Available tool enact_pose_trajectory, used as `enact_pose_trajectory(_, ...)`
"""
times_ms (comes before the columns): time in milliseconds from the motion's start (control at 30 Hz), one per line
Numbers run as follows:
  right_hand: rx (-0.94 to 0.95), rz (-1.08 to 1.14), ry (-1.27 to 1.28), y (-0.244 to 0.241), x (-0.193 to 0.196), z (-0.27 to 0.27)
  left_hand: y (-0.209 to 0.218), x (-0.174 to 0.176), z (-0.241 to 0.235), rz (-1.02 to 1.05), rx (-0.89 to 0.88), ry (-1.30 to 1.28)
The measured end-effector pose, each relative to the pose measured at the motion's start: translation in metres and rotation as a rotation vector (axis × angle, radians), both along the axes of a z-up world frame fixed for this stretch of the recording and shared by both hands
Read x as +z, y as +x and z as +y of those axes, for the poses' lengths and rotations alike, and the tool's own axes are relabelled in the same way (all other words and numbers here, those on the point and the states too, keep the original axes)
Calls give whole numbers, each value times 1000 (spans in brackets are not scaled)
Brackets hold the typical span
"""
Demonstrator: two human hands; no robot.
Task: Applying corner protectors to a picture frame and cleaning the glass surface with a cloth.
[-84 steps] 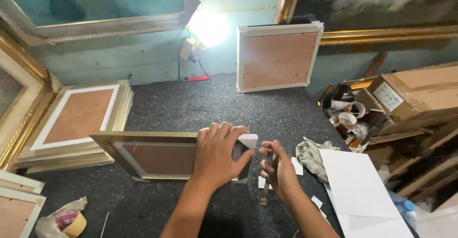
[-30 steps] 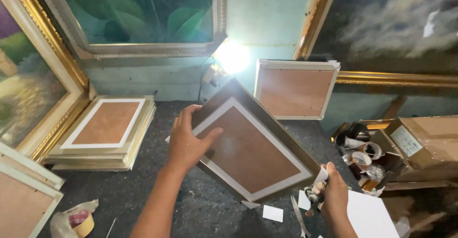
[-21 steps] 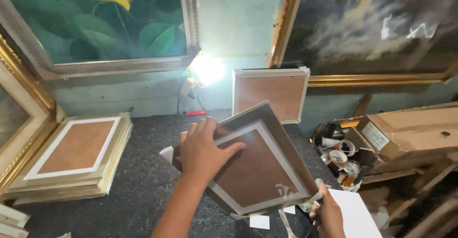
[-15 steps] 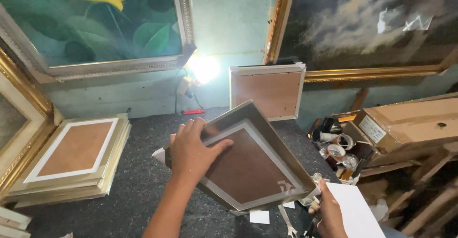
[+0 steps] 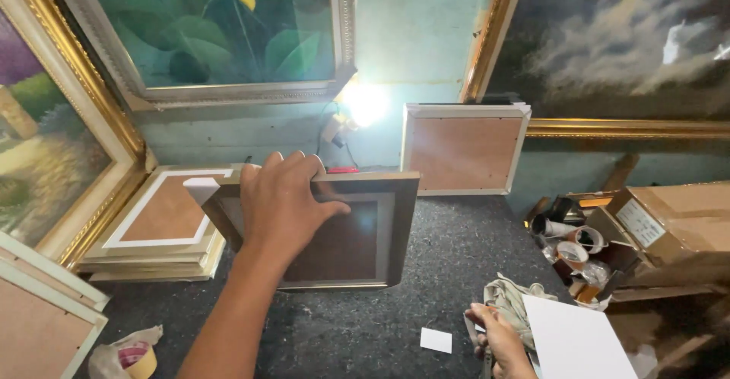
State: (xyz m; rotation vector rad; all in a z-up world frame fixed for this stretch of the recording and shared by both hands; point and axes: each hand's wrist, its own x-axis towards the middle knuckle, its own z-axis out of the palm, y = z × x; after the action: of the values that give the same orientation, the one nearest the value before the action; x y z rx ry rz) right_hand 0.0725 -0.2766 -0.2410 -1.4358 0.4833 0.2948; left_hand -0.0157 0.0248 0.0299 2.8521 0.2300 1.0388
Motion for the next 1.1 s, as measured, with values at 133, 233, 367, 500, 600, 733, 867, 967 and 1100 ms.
enact_pose_trajectory(133, 104, -48, -56, -3, -19, 18, 8, -19, 8, 94, 29, 13)
enact_pose_trajectory(233, 107, -60, -75, -8, -17, 25, 12, -36, 12, 225, 69, 74)
enact_pose_trajectory(367, 389, -173, -746, -5, 2, 22, 15, -38, 20, 223, 58, 74)
enact_pose_trajectory(500, 635, -166, -1039, -5, 9, 24, 18, -37, 19, 204, 55, 49)
enact_pose_trajectory(600, 752, -108, -1134, -15, 11, 29, 24, -40, 22, 209, 77, 58)
enact_pose_trajectory(733, 728, -89, -1123, -35, 15, 31, 24, -44, 25, 181, 70, 105)
enact_pose_trajectory(867, 673, -137, -1113, -41, 20, 32, 25, -48, 27, 158, 77, 128)
enact_pose_trajectory(967, 680, -130, -1115, -39, 20, 29, 25, -50, 24, 101, 82, 175)
enact_pose_trajectory(1100, 704, -106, -1090, -38, 24, 26, 20, -48, 21, 140, 111, 172)
